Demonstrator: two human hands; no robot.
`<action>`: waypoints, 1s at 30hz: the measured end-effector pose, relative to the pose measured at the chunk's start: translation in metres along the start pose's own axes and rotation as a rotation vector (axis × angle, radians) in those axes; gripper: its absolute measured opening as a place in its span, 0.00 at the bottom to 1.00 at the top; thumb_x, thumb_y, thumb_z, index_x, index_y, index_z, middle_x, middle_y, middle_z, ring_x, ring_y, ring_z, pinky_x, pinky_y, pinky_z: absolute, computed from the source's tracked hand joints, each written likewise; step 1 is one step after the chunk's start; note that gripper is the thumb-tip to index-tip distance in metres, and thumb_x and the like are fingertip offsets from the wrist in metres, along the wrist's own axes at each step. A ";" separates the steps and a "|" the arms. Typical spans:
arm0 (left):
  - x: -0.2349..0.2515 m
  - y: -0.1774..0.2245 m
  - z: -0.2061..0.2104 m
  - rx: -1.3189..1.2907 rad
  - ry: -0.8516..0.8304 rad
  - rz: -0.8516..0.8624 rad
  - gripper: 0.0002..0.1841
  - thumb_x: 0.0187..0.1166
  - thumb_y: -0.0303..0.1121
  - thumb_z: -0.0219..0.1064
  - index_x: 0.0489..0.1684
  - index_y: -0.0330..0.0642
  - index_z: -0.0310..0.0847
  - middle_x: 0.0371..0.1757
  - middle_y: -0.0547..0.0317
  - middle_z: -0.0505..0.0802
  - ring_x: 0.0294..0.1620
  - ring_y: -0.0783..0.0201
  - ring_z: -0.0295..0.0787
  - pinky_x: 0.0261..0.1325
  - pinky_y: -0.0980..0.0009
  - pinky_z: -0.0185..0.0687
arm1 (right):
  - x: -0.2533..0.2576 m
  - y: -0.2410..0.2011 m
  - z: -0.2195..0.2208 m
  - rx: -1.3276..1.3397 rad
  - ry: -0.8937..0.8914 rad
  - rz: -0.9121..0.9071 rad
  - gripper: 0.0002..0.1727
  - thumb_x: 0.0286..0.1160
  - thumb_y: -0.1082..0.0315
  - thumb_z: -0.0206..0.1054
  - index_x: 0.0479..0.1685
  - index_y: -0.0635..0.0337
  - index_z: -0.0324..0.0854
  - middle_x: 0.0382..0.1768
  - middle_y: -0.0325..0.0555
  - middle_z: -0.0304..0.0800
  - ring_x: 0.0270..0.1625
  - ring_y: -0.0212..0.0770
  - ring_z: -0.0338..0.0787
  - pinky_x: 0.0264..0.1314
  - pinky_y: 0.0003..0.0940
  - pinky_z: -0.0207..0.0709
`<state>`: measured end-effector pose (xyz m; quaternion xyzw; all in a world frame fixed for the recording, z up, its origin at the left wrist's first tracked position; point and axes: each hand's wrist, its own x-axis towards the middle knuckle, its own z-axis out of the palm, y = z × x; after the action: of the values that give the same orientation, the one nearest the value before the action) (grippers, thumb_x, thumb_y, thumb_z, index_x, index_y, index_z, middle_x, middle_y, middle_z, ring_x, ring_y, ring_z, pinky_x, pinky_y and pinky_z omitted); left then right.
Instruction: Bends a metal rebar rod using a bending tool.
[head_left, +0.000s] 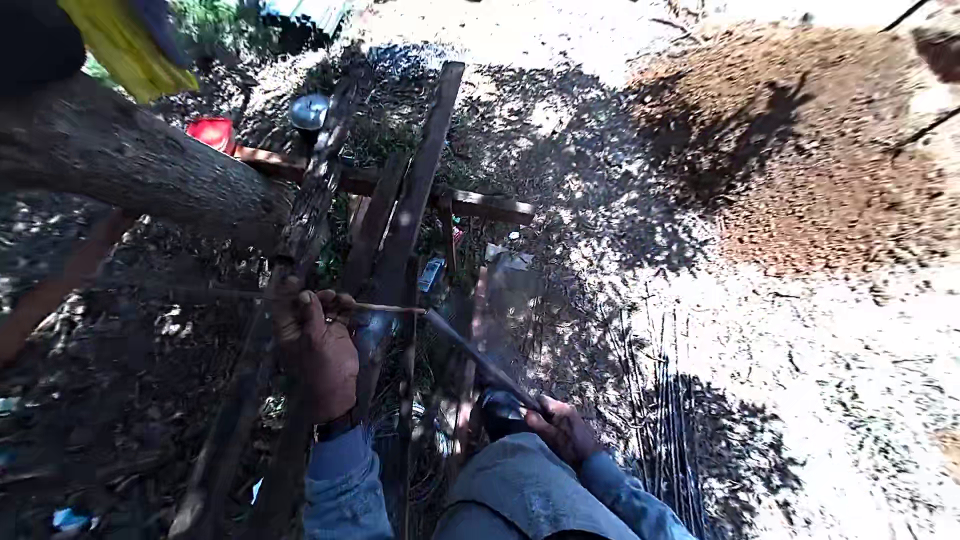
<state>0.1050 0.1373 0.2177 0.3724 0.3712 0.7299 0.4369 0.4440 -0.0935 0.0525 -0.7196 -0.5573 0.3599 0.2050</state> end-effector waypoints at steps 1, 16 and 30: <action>0.002 -0.002 0.003 0.000 0.017 -0.009 0.22 0.91 0.35 0.57 0.82 0.50 0.64 0.46 0.52 0.90 0.42 0.53 0.92 0.50 0.50 0.93 | 0.002 0.003 -0.003 -0.003 -0.021 0.025 0.30 0.75 0.35 0.62 0.41 0.55 0.90 0.29 0.48 0.92 0.35 0.48 0.93 0.43 0.58 0.85; 0.015 -0.001 -0.010 0.088 -0.028 0.002 0.23 0.92 0.37 0.57 0.84 0.53 0.62 0.40 0.54 0.90 0.36 0.55 0.92 0.40 0.54 0.93 | 0.007 0.016 0.001 0.147 -0.107 -0.043 0.35 0.75 0.28 0.59 0.42 0.55 0.87 0.29 0.50 0.90 0.35 0.51 0.91 0.43 0.61 0.84; 0.012 0.024 -0.023 0.166 0.116 -0.067 0.18 0.92 0.38 0.57 0.77 0.56 0.68 0.41 0.62 0.88 0.34 0.63 0.90 0.41 0.61 0.93 | 0.000 -0.017 0.023 -0.038 0.034 -0.010 0.24 0.76 0.44 0.67 0.38 0.59 0.89 0.26 0.50 0.90 0.32 0.50 0.91 0.40 0.60 0.83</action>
<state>0.0723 0.1356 0.2310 0.3517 0.4672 0.7020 0.4065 0.4157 -0.0906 0.0494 -0.7266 -0.5643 0.3357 0.2025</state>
